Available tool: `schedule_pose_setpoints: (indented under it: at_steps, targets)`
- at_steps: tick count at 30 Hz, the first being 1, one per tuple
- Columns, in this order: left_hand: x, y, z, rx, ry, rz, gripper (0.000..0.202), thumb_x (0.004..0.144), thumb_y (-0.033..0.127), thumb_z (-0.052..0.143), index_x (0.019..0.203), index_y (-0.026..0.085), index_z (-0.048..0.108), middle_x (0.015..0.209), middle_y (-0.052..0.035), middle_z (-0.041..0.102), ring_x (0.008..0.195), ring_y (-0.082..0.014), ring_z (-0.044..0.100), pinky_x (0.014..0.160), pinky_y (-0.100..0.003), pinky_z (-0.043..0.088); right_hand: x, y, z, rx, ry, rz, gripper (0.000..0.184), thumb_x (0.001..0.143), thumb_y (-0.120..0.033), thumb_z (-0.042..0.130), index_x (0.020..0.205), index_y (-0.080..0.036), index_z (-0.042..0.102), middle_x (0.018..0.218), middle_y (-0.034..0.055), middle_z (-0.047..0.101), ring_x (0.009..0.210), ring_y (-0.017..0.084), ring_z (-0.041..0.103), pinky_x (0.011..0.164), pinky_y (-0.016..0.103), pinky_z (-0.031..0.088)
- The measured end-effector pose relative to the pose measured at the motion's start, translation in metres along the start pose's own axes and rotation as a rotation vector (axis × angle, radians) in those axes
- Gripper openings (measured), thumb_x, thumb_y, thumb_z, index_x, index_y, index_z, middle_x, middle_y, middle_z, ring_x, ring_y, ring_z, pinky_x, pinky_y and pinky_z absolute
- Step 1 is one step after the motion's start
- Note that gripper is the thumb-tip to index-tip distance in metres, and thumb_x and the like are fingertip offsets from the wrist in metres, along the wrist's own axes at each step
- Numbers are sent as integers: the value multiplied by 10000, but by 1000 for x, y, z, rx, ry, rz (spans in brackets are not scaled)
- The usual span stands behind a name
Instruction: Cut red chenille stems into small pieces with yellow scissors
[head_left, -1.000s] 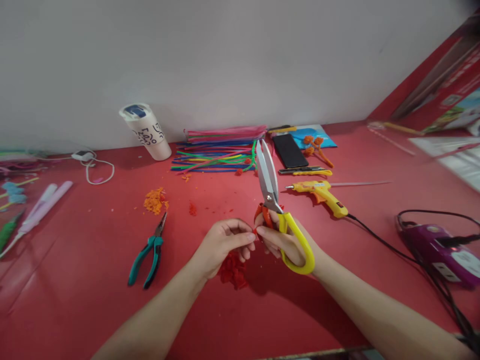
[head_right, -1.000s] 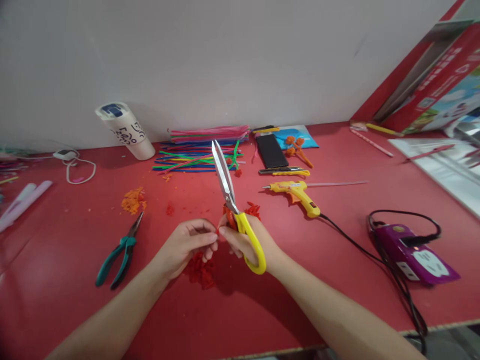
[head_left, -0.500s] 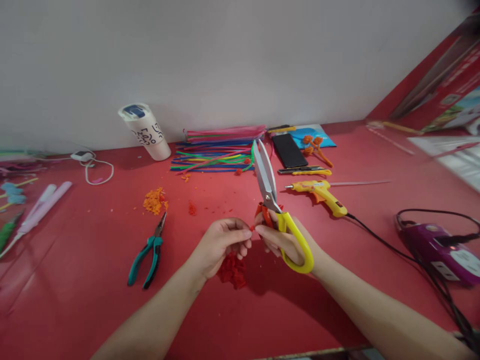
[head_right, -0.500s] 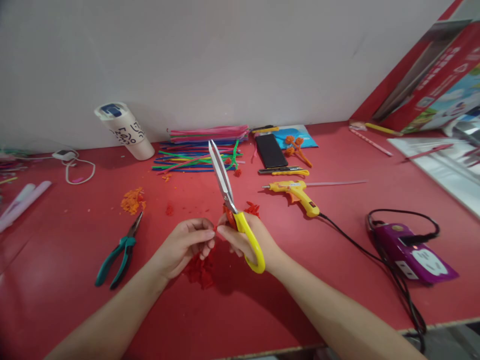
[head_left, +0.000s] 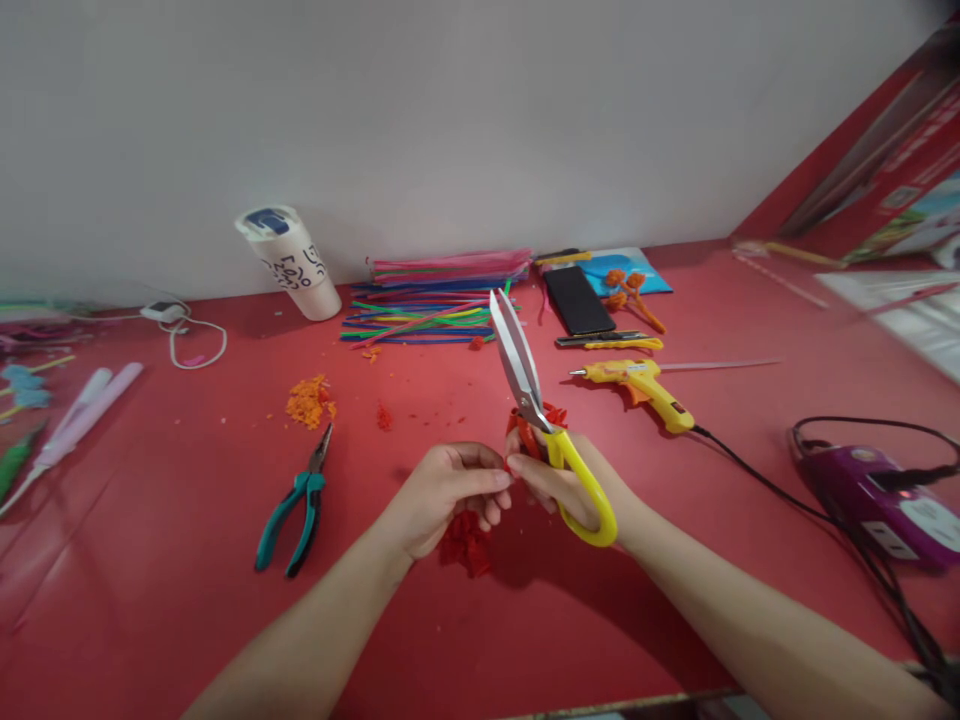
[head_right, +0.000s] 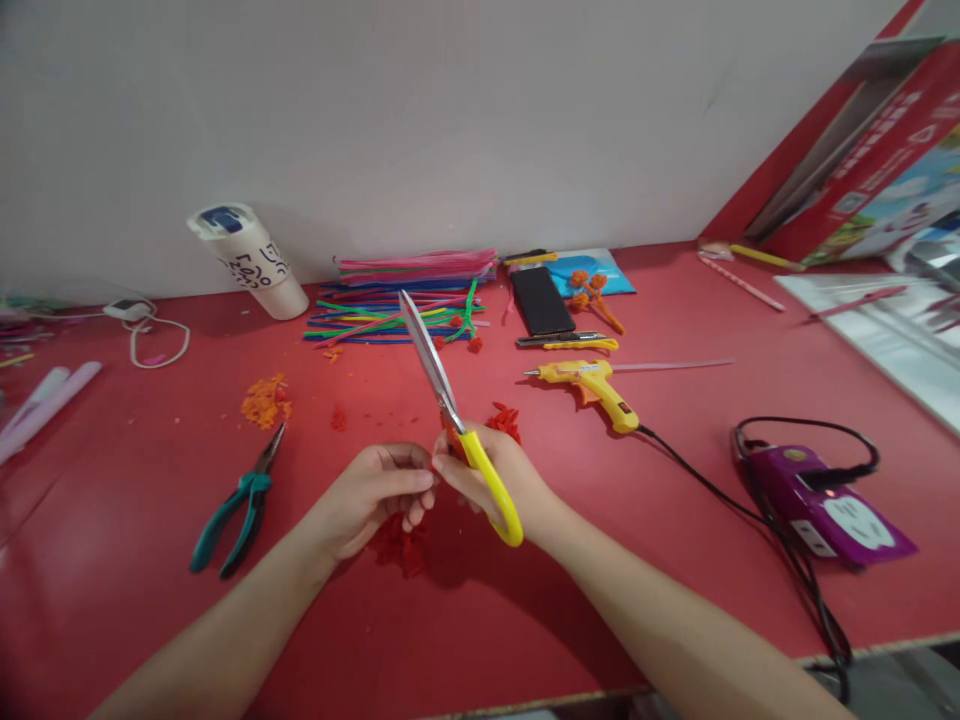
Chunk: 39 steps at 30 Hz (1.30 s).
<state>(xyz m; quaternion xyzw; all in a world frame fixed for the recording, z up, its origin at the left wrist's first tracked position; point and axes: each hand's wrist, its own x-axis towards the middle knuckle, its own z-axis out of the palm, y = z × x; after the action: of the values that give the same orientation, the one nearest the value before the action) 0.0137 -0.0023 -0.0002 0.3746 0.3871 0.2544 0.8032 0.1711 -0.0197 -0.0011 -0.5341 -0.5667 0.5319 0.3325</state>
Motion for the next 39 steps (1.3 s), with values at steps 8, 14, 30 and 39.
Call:
schedule_pose_setpoints:
  at_steps: [8,14,30,39]
  targets:
    - [4,7,-11,-165,275,288,84,643,166,629,689,142,564,579,9,617,457,-56,522,436,-155,403,-3,-1,-8,-698,68,-87,230,763,-435,419,740,-206,414,569,-25,480,490,110,424,467,228,263]
    - [4,13,-17,-194,411,445,24,660,149,596,654,134,578,541,18,590,456,-55,514,439,-158,401,-3,6,-4,-1113,44,-153,370,815,-523,285,794,-183,429,624,60,587,516,168,520,470,259,188]
    - [2,15,-18,-206,418,555,24,662,123,581,672,142,592,543,18,597,449,-64,533,430,-158,416,-3,14,-4,-1245,91,-258,394,832,-510,251,780,-171,445,536,39,576,471,170,533,452,256,154]
    - [2,17,-20,-147,403,606,41,672,113,571,664,152,584,563,21,591,473,-70,534,440,-167,421,-3,13,-4,-1235,84,-238,372,831,-497,267,761,-174,439,539,40,580,467,169,535,450,255,152]
